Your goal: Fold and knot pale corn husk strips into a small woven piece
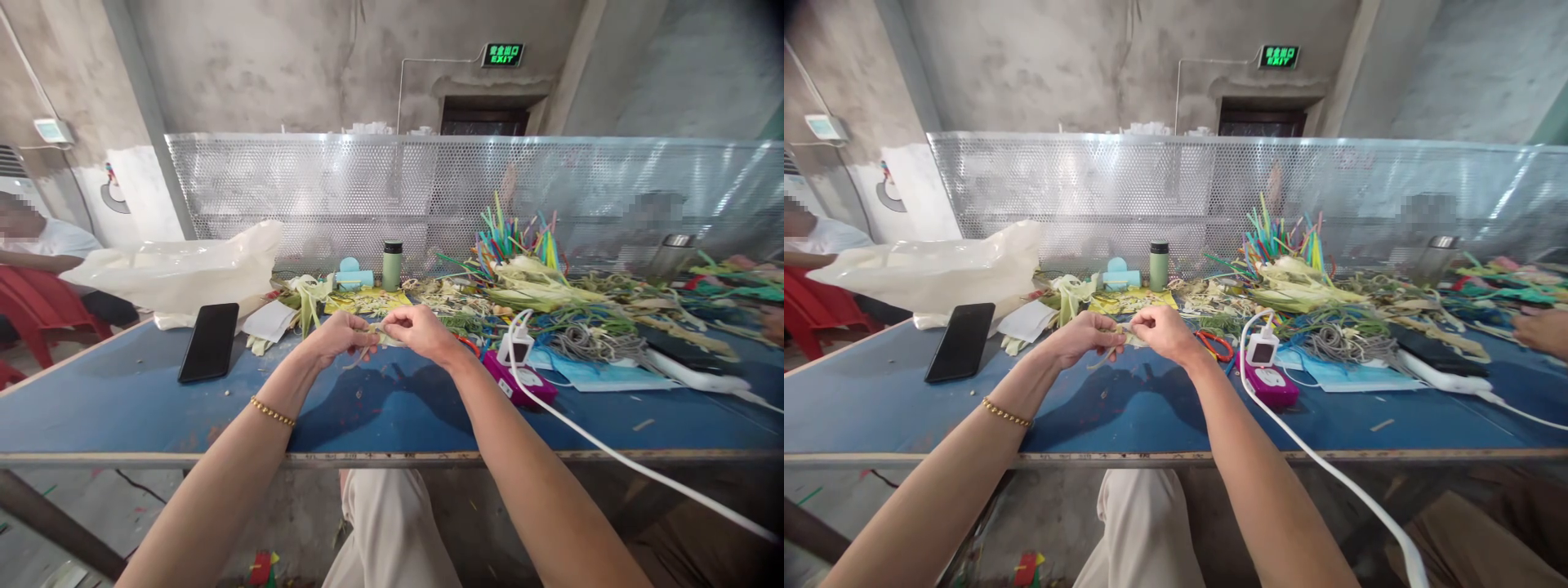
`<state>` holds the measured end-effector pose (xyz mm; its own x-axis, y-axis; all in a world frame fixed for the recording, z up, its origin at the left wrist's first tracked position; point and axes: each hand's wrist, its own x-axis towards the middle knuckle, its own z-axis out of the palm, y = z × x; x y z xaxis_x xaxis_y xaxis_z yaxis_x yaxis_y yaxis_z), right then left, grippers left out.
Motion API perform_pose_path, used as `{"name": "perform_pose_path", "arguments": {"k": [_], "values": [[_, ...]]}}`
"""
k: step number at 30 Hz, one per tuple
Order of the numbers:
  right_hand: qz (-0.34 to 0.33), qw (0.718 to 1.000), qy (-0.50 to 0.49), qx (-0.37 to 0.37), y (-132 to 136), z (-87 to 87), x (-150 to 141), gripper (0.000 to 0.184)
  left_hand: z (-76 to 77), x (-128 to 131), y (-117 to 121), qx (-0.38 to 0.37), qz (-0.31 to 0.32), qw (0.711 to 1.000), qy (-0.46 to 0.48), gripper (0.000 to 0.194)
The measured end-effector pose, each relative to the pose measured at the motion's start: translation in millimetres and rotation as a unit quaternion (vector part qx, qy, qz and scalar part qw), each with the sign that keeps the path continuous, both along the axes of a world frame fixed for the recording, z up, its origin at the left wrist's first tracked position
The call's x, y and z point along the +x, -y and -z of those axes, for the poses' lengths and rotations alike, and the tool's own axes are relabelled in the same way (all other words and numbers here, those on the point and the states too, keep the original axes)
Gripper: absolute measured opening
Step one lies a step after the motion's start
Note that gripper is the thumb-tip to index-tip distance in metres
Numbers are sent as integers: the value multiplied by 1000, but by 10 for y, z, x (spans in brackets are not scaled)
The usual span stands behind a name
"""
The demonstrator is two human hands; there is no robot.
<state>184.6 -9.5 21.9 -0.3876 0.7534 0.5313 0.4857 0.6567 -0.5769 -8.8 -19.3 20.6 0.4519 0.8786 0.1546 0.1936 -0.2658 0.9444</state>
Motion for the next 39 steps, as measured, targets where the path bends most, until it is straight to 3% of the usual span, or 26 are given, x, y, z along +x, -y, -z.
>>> {"name": "perform_pose_path", "arguments": {"k": [13,26,32,39], "values": [[29,992,110,49,-19,6,23,11,13,-1,4,11,3,998,-55,21],[24,987,138,74,26,0,-3,12,16,-15,15,3,15,997,-75,23],[-24,989,111,96,23,1,-5,18,8,-26,5,7,17,997,-78,23],[-27,995,52,76,3,18,-9,13,-32,-18,48,6,21,997,-68,27]]}}
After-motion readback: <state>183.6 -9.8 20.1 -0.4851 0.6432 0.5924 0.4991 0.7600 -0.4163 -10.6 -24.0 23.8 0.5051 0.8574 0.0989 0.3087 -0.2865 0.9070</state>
